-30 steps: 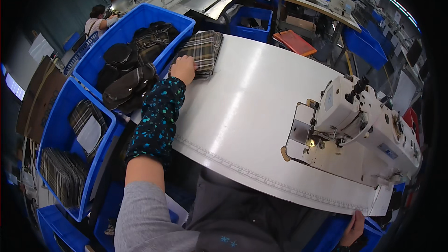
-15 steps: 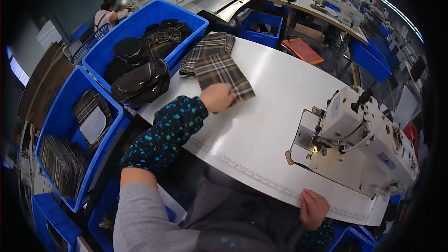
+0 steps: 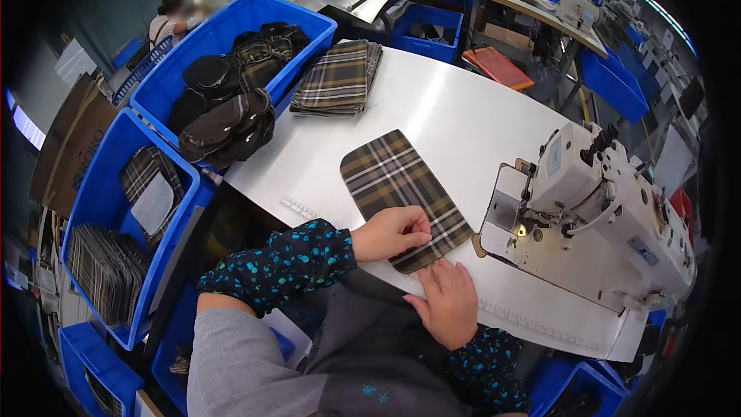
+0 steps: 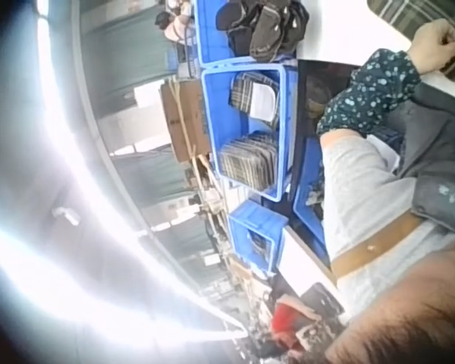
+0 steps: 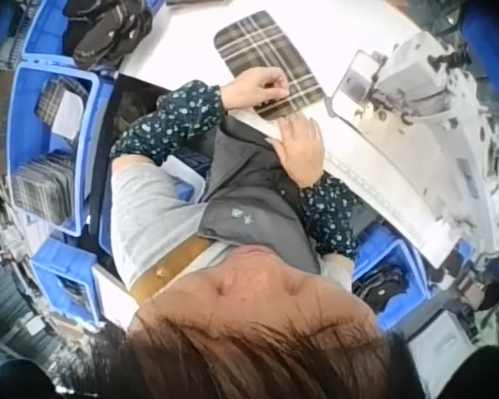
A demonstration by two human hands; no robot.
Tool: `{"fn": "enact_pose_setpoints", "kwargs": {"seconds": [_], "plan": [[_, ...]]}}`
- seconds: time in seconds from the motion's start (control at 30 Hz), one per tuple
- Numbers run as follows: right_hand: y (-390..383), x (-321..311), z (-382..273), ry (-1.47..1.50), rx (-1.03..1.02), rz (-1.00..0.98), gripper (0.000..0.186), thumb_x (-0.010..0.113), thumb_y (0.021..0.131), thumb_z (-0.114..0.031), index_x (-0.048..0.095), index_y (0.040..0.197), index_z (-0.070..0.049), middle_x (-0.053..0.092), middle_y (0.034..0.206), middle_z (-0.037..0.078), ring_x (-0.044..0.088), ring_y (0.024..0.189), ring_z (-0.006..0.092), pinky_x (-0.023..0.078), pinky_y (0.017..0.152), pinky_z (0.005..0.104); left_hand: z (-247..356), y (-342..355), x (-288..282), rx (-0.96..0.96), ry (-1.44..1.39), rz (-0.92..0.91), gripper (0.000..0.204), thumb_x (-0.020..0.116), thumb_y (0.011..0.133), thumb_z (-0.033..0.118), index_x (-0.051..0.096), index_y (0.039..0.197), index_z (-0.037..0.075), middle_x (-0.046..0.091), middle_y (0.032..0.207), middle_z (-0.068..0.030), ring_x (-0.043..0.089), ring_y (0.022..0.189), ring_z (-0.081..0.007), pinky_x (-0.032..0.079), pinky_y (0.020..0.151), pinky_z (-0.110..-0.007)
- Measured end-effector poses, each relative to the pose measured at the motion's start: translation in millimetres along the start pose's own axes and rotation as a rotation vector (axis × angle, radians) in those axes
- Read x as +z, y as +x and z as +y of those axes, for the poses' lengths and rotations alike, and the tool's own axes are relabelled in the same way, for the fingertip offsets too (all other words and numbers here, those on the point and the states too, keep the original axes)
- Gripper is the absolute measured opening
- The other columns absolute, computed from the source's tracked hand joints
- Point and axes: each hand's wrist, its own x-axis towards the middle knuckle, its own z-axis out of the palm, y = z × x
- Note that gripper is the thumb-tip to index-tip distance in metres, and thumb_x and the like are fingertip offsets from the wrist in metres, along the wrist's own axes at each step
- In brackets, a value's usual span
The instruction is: Sewing a fabric or leather pouch using an industrial sewing machine.
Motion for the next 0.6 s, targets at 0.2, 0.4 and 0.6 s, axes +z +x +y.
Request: {"fn": "enact_pose_setpoints", "kwargs": {"seconds": [0.2, 0.4, 0.6], "plan": [[0, 2, -1, -0.023, 0.05, 0.101, 0.056, 0.076, 0.084, -0.041, 0.066, 0.123, -0.002, 0.062, 0.132, 0.016, 0.057, 0.123, 0.0358, 0.043, 0.106, 0.0539, -3, -5, 25, -0.086, -0.389, 0.019, 0.018, 0.062, 0.102, 0.013, 0.055, 0.115, 0.003, 0.058, 0.091, -0.0004, 0.058, 0.067, -0.0057, 0.05, 0.054, -0.021], [-8, -20, 23, -0.181, 0.139, -0.008, 0.057, 0.076, 0.083, -0.042, 0.068, 0.121, -0.001, 0.065, 0.133, 0.015, 0.056, 0.128, 0.0366, 0.042, 0.107, 0.0554, 6, -20, -34, 0.315, 0.458, 0.578, 0.019, 0.072, 0.092, 0.015, 0.065, 0.107, 0.006, 0.066, 0.101, -0.0087, 0.064, 0.09, -0.0239, 0.053, 0.079, -0.036], [-21, -24, 50, -0.22, 0.158, -0.009, 0.052, 0.076, 0.086, -0.028, 0.063, 0.129, -0.003, 0.062, 0.139, 0.013, 0.054, 0.132, 0.0335, 0.036, 0.113, 0.0556, -2, -83, -184, 0.051, 1.385, 1.431, 0.039, 0.077, 0.084, 0.027, 0.066, 0.117, 0.008, 0.065, 0.121, -0.0083, 0.059, 0.115, -0.0313, 0.045, 0.092, -0.046]]}}
